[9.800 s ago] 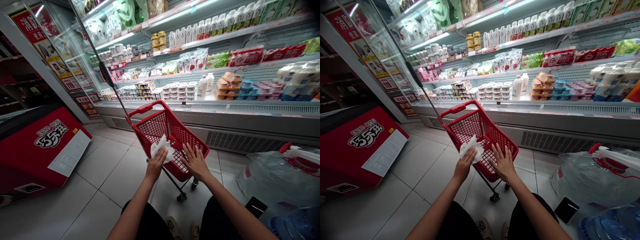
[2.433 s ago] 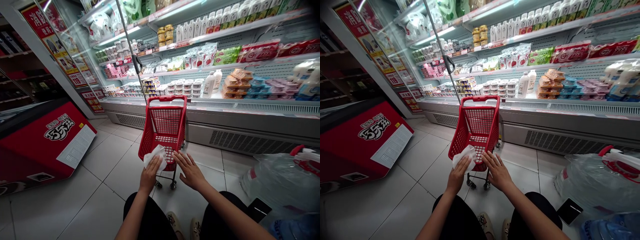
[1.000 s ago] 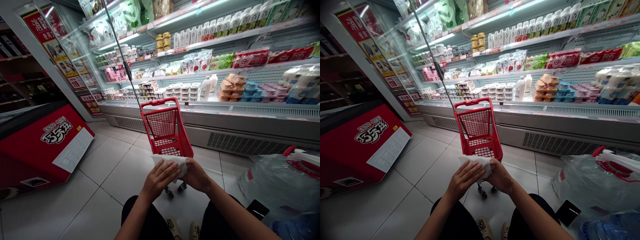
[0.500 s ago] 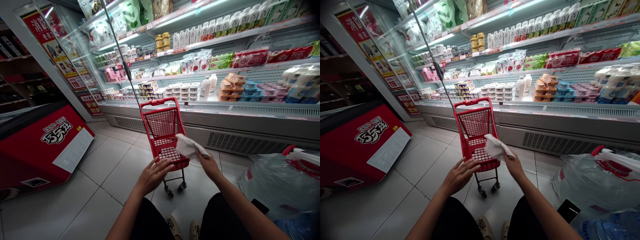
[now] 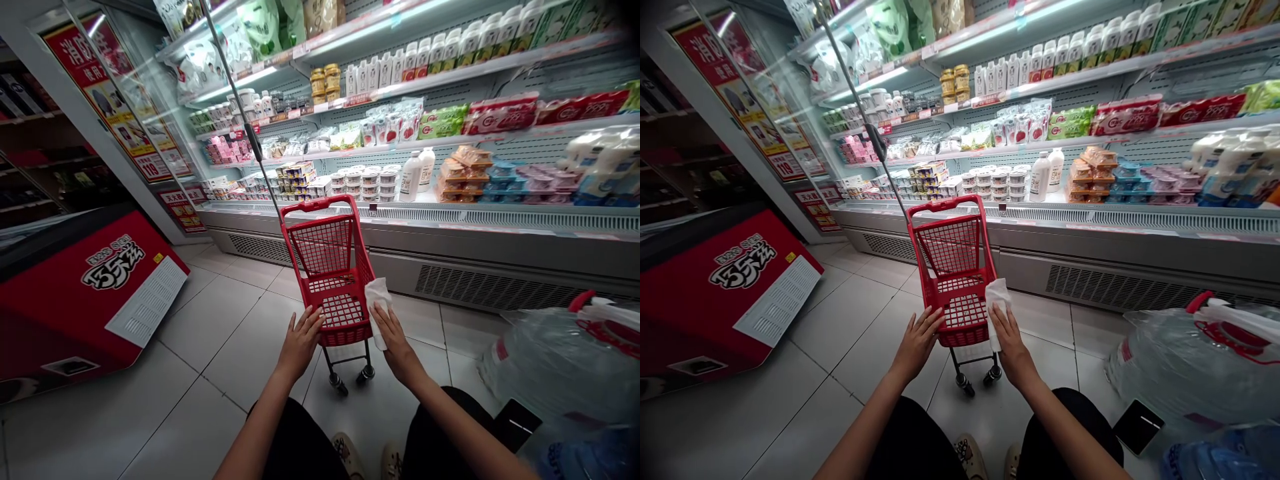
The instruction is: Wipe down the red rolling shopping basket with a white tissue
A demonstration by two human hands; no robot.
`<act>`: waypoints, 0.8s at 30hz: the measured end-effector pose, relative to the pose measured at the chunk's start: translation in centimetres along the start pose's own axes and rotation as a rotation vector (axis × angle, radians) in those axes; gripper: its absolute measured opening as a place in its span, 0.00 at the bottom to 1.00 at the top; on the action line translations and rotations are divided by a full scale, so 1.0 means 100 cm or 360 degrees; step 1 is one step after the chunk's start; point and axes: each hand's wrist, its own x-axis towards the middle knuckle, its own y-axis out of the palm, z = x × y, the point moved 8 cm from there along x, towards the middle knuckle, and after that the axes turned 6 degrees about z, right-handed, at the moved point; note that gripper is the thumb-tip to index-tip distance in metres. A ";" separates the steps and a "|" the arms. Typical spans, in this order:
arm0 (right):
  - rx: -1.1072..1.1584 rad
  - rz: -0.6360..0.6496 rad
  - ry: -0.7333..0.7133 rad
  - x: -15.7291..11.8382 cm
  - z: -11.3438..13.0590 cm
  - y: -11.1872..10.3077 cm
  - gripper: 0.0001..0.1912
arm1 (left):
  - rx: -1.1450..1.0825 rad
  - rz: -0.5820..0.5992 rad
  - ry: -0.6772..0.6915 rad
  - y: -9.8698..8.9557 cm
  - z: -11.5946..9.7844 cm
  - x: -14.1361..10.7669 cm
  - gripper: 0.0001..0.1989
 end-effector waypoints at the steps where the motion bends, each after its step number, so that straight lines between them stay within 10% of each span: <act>1: 0.0000 0.0020 0.0000 0.001 0.001 -0.001 0.45 | -0.0007 -0.0006 -0.0005 0.000 -0.001 0.000 0.26; 11: 0.0727 0.0227 0.0436 -0.005 -0.006 -0.003 0.31 | -0.0055 -0.0031 0.0003 -0.002 -0.012 0.000 0.25; 19: -0.0342 0.0001 0.0179 -0.008 -0.009 -0.035 0.33 | -0.0021 -0.0131 0.0057 -0.003 -0.028 0.000 0.26; 24: -0.0339 -0.0002 0.0117 -0.008 -0.010 -0.033 0.34 | -0.0036 -0.0141 0.0063 0.001 -0.039 0.003 0.27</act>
